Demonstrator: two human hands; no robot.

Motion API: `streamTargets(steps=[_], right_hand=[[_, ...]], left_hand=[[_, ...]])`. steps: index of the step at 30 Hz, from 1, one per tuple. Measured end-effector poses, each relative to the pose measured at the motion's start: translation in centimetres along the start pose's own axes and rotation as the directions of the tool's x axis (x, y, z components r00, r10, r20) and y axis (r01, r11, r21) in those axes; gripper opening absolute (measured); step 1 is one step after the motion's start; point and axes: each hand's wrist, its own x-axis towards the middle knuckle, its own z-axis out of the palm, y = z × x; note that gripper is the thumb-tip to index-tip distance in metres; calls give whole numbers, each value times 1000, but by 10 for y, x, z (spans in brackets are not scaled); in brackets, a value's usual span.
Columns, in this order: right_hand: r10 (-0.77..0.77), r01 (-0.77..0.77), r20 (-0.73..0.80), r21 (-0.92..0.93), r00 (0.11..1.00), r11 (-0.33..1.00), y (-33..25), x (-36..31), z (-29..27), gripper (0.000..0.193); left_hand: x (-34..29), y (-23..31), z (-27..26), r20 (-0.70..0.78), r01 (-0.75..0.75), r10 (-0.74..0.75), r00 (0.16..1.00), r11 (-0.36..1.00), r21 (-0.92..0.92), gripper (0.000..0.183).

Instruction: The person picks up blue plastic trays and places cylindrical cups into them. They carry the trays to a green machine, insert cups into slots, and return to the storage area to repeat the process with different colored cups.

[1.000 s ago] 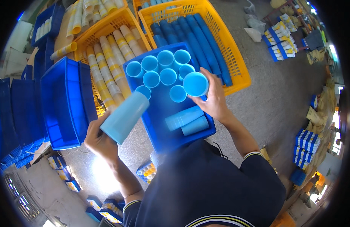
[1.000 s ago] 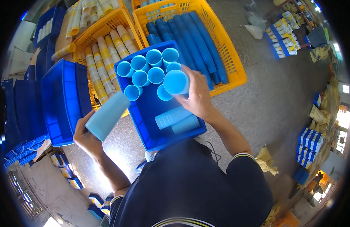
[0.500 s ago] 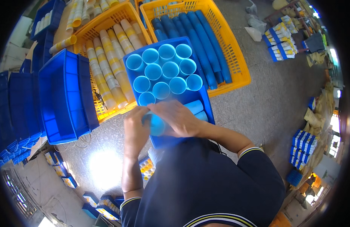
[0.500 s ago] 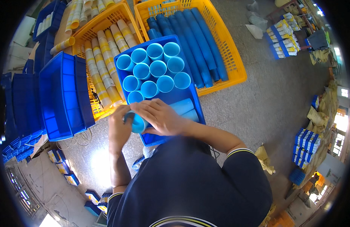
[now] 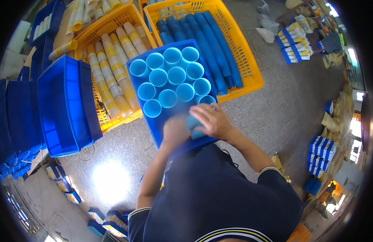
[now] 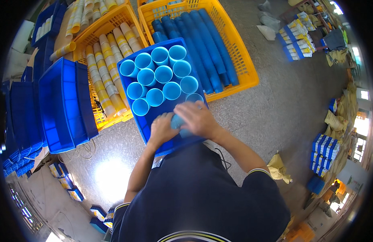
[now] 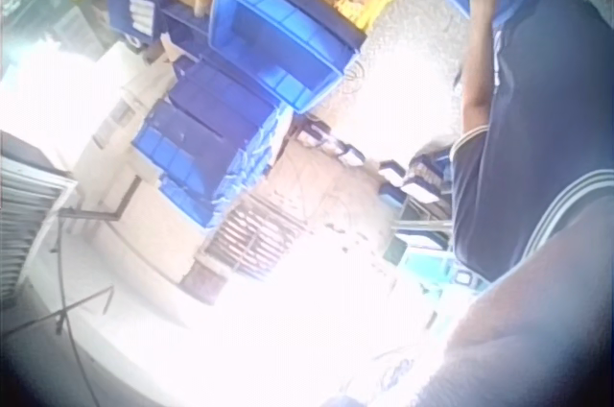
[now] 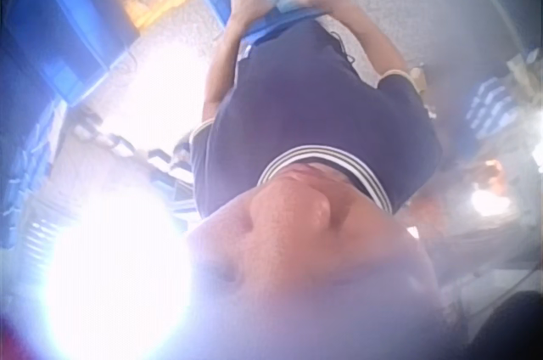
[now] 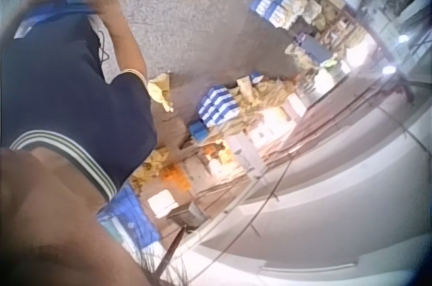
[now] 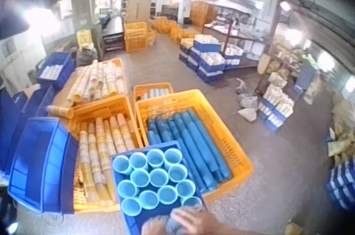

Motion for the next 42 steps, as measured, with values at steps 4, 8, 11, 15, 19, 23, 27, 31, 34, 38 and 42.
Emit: streamTargets(steps=[4,8,11,15,19,23,27,31,34,38,42], right_hand=[[-66,58,113,69,991,996,-30,14,7,77],[-5,7,-7,265,1000,964,-50,27,8,83],[-92,90,-4,212,996,973,-63,33,-3,84],[-50,54,-36,110,998,992,-76,31,-21,82],[8,-5,-28,125,1000,992,-75,22,-34,74],[389,-390,-37,-164,920,906,-46,12,-55,70],[429,-355,-70,452,900,818,-25,10,-49,75],[286,-228,-54,469,957,853,-23,20,-2,79],[58,-63,-125,-41,990,997,-15,19,20,62],[-12,-2,-125,-106,992,994,-8,15,30,26],[-42,40,-5,-251,999,967,-5,19,39,7]], left_hand=[[-31,-18,-60,232,56,54,971,894,-445,71],[-66,-26,-104,122,61,50,991,646,-761,45],[-79,-18,-110,-43,49,-113,993,706,-706,31],[-84,-1,-101,-158,85,-255,954,736,-672,25],[-91,-1,-107,-161,-35,-82,984,789,-613,19],[-102,-16,-127,-344,47,-307,887,803,-595,25],[-97,-29,-119,-477,-55,-185,859,893,-446,33],[-65,-34,-78,-562,44,-139,815,983,-178,29],[-47,-34,-57,-536,113,-162,828,986,-124,19],[-36,-24,-57,-505,156,-194,841,981,-116,20],[-36,-5,-73,-627,-98,-10,779,986,-138,23]])
